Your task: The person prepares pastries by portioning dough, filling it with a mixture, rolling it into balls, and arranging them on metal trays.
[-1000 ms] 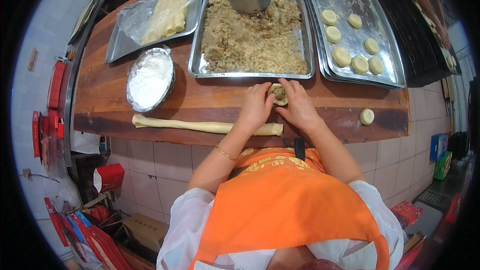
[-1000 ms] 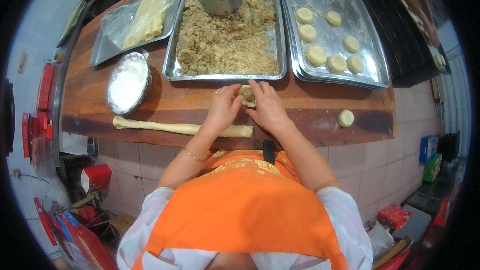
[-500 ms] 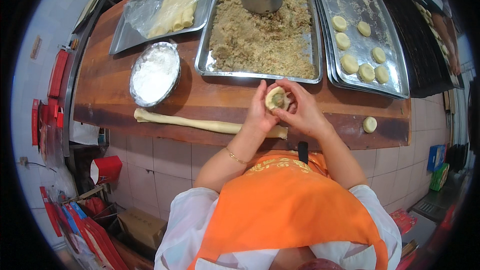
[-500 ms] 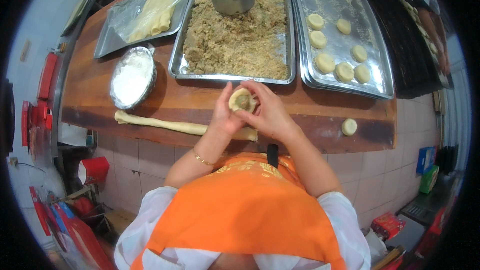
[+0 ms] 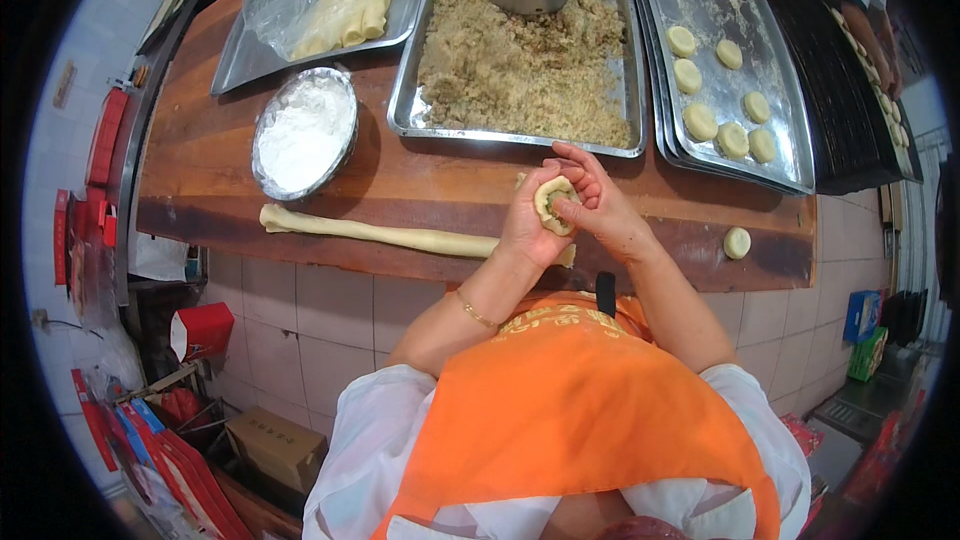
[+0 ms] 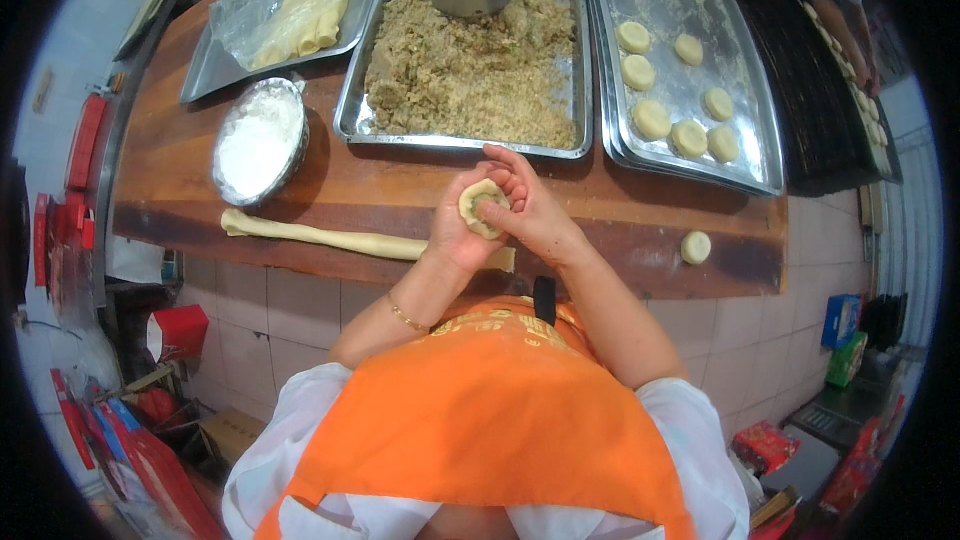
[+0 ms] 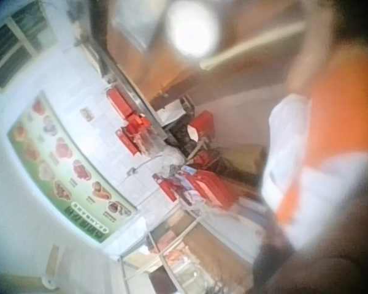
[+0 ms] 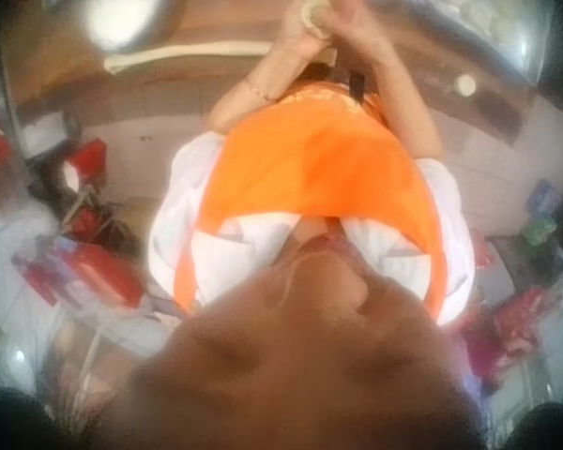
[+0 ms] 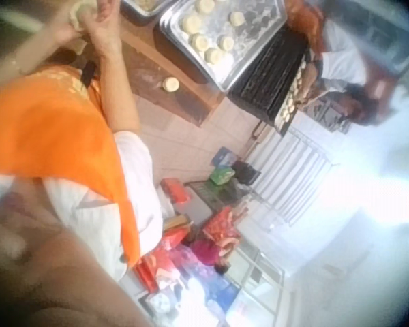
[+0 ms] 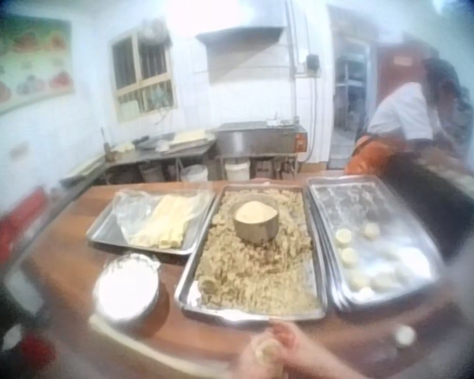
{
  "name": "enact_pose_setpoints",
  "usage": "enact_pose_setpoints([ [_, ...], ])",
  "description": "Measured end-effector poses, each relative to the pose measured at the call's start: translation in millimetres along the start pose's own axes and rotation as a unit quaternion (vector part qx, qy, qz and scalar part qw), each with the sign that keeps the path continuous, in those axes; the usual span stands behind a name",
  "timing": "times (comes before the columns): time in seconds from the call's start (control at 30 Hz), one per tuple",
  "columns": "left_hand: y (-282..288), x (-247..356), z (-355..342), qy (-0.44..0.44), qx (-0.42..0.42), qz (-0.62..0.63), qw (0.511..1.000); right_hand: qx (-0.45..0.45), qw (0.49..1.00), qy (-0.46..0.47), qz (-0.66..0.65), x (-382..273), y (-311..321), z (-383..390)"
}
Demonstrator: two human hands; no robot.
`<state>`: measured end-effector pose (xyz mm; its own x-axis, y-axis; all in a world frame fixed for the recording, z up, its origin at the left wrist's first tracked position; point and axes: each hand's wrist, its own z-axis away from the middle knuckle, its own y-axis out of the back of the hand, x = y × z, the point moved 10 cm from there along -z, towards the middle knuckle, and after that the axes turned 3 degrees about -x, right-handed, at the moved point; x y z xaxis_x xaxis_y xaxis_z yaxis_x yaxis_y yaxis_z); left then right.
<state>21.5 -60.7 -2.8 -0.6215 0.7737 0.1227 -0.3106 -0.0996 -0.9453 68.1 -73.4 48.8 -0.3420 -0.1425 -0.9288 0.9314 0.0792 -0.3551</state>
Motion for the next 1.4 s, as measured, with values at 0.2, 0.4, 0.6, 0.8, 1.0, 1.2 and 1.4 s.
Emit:
enact_pose_setpoints([
  [0.2, 7.3, -2.9, -3.1, 0.0, -0.014, 0.0, 1.0, 0.039, 0.995, -0.002, 0.093, 3.3, 2.3, 1.9],
  [0.4, -10.2, 7.0, 5.2, -0.027, -0.019, 0.04, 0.999, 0.042, 0.996, 0.031, 0.072, -30.1, -6.1, 1.7],
  [0.6, 28.6, -1.3, -3.7, -0.03, 0.043, 0.049, 0.997, 0.028, 0.99, 0.038, 0.132, -1.8, -9.0, 0.7],
  [0.8, -11.6, 1.7, 7.0, -0.019, -0.077, 0.019, 0.997, 0.076, 0.996, 0.03, 0.033, 1.1, 8.8, 1.5],
  [1.0, -4.7, 12.1, 15.9, -0.103, -0.08, -0.116, 0.985, 0.044, 0.998, 0.009, 0.045, -13.6, -12.5, 7.7],
  [1.2, 17.1, 9.8, 7.6, -0.037, -0.154, -0.094, 0.983, 0.055, 0.994, 0.013, 0.089, -1.6, -17.3, 7.3],
  [1.4, -36.9, 15.2, 33.2, -0.036, -0.09, -0.167, 0.981, 0.054, 0.998, 0.014, 0.005, -9.2, -7.5, 1.2],
])
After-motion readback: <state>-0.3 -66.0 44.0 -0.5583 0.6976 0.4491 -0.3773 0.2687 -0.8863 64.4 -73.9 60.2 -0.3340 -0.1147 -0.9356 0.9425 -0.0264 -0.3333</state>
